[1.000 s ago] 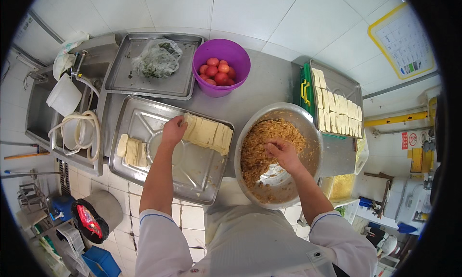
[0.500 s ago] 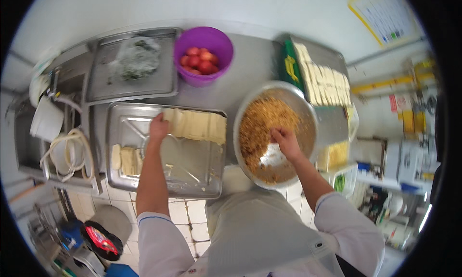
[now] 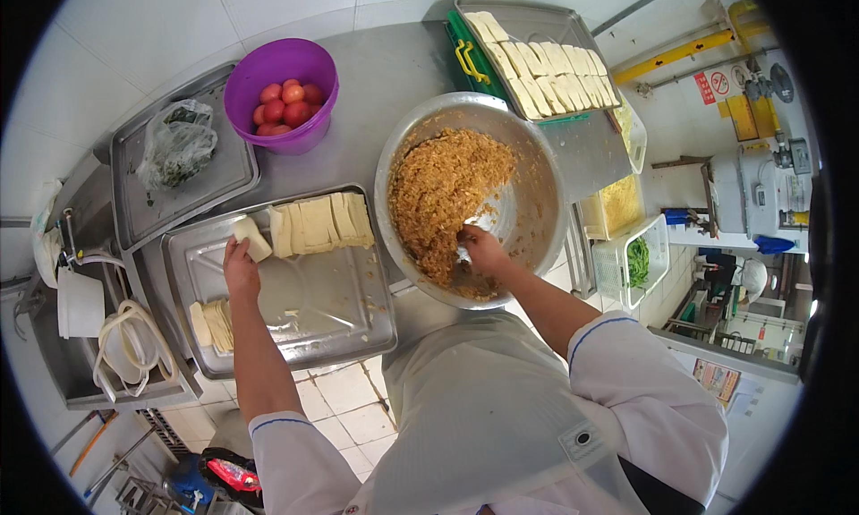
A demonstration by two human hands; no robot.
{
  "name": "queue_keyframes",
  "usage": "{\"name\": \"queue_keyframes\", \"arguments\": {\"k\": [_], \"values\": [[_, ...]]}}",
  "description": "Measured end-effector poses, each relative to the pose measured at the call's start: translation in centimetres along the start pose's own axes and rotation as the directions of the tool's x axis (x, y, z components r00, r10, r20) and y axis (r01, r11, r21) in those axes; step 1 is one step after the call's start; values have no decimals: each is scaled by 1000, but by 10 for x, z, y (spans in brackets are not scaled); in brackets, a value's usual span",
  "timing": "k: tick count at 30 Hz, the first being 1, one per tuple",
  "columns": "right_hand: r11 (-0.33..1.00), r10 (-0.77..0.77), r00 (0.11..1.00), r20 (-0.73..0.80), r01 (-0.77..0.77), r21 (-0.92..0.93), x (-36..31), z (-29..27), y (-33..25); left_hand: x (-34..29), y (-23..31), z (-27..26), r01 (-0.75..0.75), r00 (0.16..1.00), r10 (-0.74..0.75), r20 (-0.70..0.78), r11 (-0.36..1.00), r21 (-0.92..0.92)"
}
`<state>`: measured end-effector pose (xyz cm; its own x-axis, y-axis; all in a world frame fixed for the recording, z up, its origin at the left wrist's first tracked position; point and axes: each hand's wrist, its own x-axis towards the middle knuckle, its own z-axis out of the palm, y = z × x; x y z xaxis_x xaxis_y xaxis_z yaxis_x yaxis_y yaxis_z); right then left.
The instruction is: The person repeatedly picks up thin rectangular sheets, scoops a crumbly filling from a large metal bowl, places the filling onto each sheet, folds the sheet over, and arranges the finished units on a tray. The process continues throughout the clip with consistent hand movements and placement.
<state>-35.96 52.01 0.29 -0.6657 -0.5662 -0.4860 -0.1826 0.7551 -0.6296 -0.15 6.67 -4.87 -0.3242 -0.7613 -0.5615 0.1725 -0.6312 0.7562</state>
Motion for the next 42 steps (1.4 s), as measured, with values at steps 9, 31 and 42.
{"name": "queue_keyframes", "arguments": {"k": [9, 31, 42], "values": [[958, -15, 886, 464, 145, -246, -12, -8, -28, -131, 51, 46, -67, 941, 195, 276, 908, -413], [798, -602, 790, 120, 588, 135, -73, -200, -129, -329, -103, 386, 152, 805, -7, 593, 969, -196], [795, -574, 817, -46, 570, 205, -98, -231, -130, -352, -105, 416, 118, 844, -7, 537, 978, -172]]}}
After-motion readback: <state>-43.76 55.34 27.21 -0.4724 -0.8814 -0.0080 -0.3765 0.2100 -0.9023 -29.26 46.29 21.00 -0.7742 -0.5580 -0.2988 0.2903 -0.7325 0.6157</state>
